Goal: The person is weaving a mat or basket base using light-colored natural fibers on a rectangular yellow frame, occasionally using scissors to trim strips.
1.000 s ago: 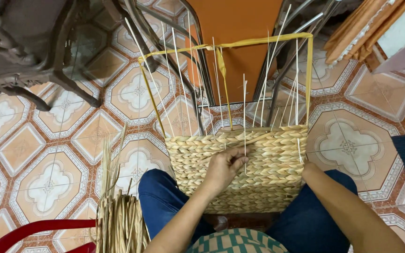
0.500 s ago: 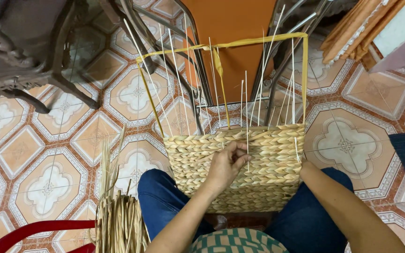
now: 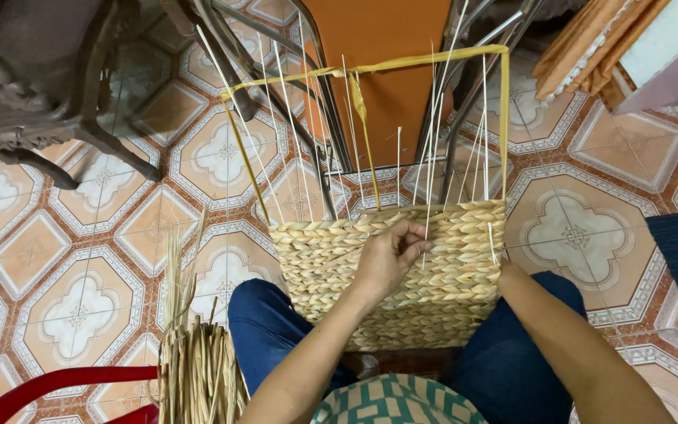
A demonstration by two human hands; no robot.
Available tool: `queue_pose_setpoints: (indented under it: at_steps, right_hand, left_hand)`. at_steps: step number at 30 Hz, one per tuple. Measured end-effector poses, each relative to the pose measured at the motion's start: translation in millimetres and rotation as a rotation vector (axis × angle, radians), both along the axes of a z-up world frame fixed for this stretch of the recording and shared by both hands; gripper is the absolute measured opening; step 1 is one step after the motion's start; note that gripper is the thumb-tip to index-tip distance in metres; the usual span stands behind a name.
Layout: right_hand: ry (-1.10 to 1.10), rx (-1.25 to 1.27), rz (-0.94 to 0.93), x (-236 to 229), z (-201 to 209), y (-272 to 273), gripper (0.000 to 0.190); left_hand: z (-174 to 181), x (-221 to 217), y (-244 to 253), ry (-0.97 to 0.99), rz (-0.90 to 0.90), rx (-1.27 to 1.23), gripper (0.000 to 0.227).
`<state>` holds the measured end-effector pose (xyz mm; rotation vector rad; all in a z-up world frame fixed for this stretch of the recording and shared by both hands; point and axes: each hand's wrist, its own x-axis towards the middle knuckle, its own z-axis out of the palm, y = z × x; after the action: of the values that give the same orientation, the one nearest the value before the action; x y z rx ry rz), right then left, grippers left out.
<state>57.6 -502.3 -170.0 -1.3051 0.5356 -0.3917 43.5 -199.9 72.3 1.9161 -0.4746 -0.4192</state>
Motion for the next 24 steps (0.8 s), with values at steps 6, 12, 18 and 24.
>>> queue_pose_setpoints:
  at_steps: [6, 12, 18, 24]
  right_hand:
    - [0.000, -0.020, -0.075, -4, -4, -13, 0.027]
    - [-0.372, -0.379, -0.300, -60, 187, 56, 0.020]
    - [-0.236, -0.489, 0.291, -54, 224, 100, 0.017]
    - [-0.246, -0.314, 0.143, -25, 232, 61, 0.007]
  left_hand:
    - [4, 4, -1, 0.020, 0.044, -0.087, 0.020]
    - [6, 5, -8, -0.051, 0.038, -0.005, 0.020]
    - [13, 3, -26, -0.251, -0.016, 0.055, 0.015]
    - [-8, 11, -23, -0.597, 0.125, 0.249, 0.023]
